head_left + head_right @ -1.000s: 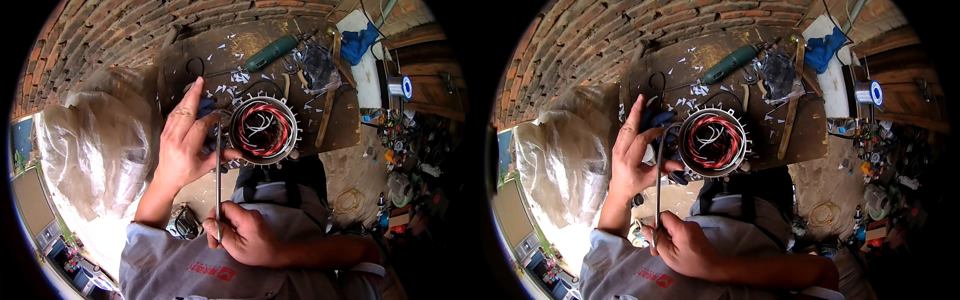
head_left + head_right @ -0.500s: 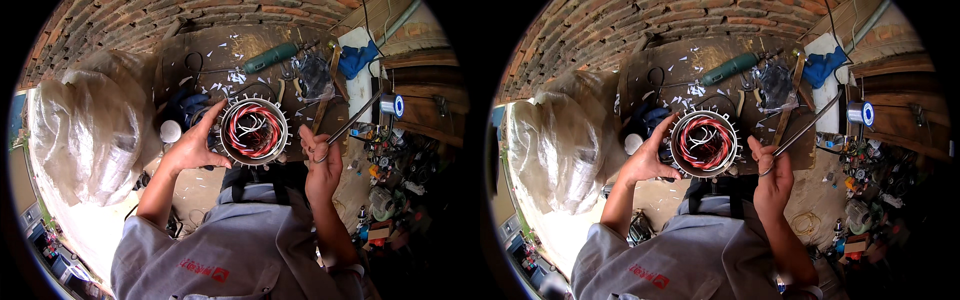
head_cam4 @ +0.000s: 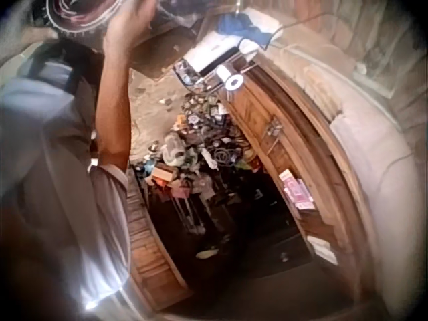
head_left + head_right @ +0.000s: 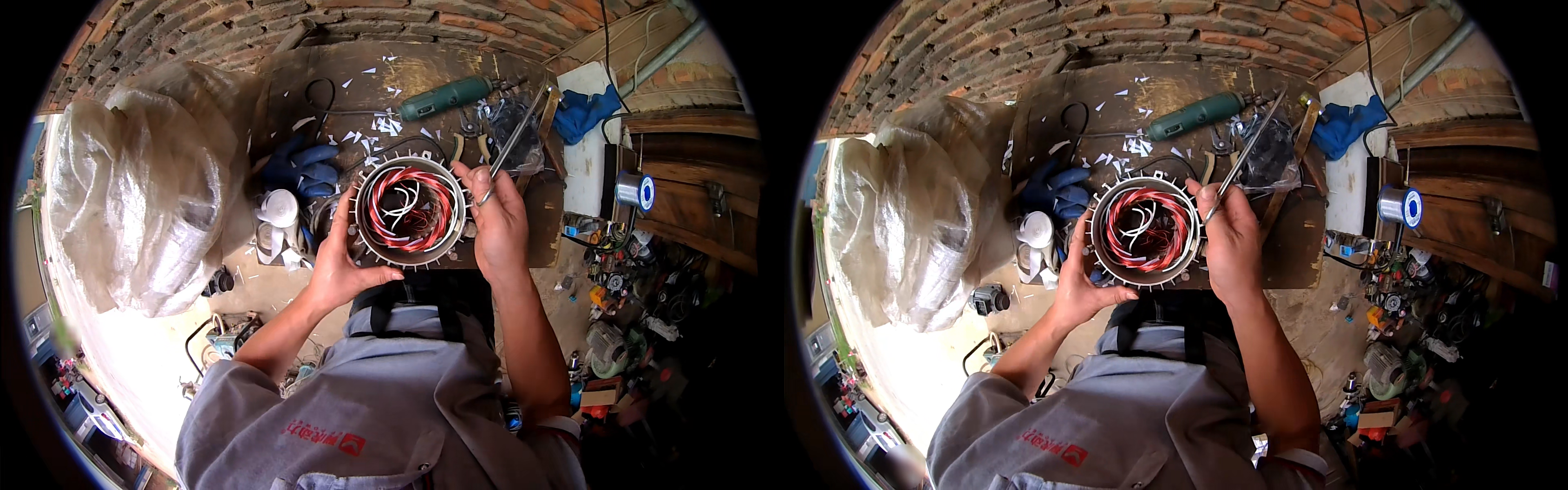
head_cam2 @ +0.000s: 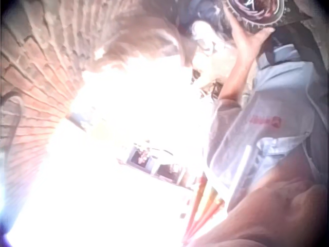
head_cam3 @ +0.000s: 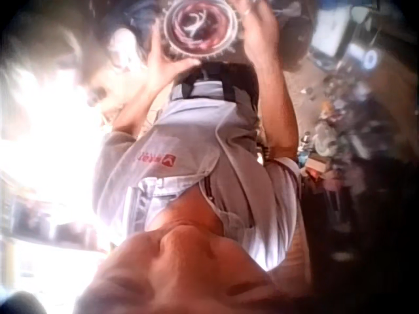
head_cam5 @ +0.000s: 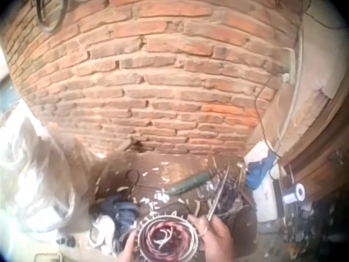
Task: The person uses long metal tweezers to adjust and arrange red and white wires inside a circular motor stator. They carefully manipulate the wire ends within the stator slots, occasionally using their fingers to hold the assembly steady.
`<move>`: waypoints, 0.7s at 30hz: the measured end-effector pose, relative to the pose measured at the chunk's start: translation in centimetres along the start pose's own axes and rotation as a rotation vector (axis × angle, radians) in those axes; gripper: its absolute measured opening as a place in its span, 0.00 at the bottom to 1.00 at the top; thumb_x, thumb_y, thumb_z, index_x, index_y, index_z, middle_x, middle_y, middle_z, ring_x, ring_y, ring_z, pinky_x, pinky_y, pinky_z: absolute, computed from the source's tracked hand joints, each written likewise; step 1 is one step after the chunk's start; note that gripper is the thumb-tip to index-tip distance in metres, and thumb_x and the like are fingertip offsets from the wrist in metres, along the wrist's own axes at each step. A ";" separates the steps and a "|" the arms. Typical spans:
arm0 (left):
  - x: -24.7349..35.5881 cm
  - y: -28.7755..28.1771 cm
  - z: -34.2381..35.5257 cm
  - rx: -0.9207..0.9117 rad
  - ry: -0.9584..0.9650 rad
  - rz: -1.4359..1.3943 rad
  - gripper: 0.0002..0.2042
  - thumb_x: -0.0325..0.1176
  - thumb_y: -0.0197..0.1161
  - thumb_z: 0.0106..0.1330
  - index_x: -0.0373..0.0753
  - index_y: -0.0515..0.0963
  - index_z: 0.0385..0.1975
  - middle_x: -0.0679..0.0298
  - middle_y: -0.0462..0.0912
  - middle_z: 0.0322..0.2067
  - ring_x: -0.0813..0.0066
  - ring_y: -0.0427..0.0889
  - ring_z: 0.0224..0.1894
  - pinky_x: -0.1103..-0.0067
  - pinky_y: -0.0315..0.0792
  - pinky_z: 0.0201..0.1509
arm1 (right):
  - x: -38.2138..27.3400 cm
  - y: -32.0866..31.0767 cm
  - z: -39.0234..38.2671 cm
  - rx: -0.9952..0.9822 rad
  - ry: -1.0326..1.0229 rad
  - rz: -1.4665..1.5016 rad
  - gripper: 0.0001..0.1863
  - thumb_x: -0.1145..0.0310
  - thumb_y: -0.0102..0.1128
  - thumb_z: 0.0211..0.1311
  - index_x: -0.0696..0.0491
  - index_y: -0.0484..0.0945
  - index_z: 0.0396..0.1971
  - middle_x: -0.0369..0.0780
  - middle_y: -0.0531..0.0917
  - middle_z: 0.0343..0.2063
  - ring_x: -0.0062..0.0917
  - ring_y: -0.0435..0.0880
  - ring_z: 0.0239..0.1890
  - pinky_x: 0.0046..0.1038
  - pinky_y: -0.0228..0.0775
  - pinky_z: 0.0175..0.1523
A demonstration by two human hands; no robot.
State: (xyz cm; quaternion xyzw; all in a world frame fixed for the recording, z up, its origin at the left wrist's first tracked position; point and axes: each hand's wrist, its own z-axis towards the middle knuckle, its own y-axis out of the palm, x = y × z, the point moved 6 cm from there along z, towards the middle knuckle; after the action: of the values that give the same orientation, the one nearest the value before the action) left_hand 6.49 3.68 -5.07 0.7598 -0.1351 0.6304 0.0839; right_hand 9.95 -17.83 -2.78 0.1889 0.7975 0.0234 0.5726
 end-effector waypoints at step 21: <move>-9.2 -5.1 -7.4 0.471 -0.282 0.872 0.45 0.41 0.80 0.44 0.52 0.65 0.68 0.39 0.49 0.69 0.35 0.55 0.67 0.53 0.61 0.68 | -4.0 -7.5 -7.9 -0.163 0.062 -0.250 0.11 0.70 0.57 0.66 0.64 0.73 0.36 0.51 0.86 0.27 0.31 0.86 0.26 0.28 0.79 0.37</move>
State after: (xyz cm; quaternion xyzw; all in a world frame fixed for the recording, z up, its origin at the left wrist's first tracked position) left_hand -0.39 11.60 -12.42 0.7087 -0.3038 0.5115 -0.3792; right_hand 1.64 -24.68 1.61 0.0402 0.8275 0.0226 0.5596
